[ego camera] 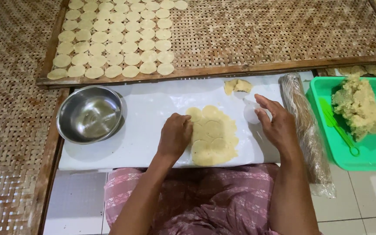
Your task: Rolling out dough and cutting it into circular shapes using a plastic cutter.
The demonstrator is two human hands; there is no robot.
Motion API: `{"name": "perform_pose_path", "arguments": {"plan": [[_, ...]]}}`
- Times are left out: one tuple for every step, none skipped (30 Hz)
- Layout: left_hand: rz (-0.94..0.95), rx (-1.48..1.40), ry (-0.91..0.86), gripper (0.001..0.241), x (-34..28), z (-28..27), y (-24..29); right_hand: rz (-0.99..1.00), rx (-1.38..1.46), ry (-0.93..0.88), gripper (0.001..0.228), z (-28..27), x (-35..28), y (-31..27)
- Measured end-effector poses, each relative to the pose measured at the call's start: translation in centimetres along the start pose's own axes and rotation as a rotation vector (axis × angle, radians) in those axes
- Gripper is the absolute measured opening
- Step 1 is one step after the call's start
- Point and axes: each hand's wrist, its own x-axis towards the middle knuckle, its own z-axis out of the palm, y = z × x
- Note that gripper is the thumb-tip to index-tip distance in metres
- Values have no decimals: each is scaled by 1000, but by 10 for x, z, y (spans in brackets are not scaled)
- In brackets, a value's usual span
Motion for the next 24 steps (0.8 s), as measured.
{"name": "perform_pose_path", "arguments": {"plan": [[0,0,-1,22,0,2,1,1,0,0,39,-1,0,-3],[50,-2,40,30,-1,3,1,9,0,-1,39,-3,0,-6],[101,-4,81,38,-1,5,2,17,0,-1,39,-4,0,-10],[101,-3,81,38,-1,9,-3,17,0,-1,39,-4,0,-9],[75,20,57,37,0,13,-8,19,7,6,39,-3,-1,-9],[50,43,33,37,0,17,-13,21,13,13,39,-4,-1,-9],[52,43,32,37,1,18,-14,22,13,15,39,-4,0,-7],[102,30,80,37,1,17,-15,11,10,34,39,-3,0,-6],[152,17,127,37,1,17,-17,1,8,53,38,-3,0,-6],[151,17,127,37,5,14,-14,1,9,52,38,-3,0,-9],[1,-104,49,36,9,10,-12,-3,-2,74,38,-4,0,-12],[-146,-225,-30,35,13,7,-10,-7,-14,97,37,-5,0,-16],[-146,-224,-30,35,16,7,-11,-7,-13,97,37,-1,1,-20],[-152,-263,-42,37,18,8,-13,-40,19,95,37,2,1,-25],[-158,-302,-54,40,21,8,-14,-73,50,93,36,5,1,-29],[-157,-304,-54,40,25,5,-10,-74,49,94,36,11,2,-36],[-225,-317,-100,45,29,3,-6,-85,100,17,37,16,3,-43],[-293,-330,-146,50,33,0,-3,-95,152,-60,38,23,4,-49],[-293,-333,-146,50,35,1,-2,-95,149,-60,38,28,5,-54],[-304,-363,-156,56,37,1,-1,-87,177,-153,40,33,7,-60],[-315,-394,-166,63,39,1,-1,-80,204,-246,43,39,9,-65],[-317,-397,-164,63,40,4,-4,-81,202,-249,43,43,11,-70],[-309,-439,-179,68,42,7,-7,-97,248,-288,45,48,14,-75],[-303,-481,-194,73,43,11,-11,-113,293,-328,49,53,16,-80]]}}
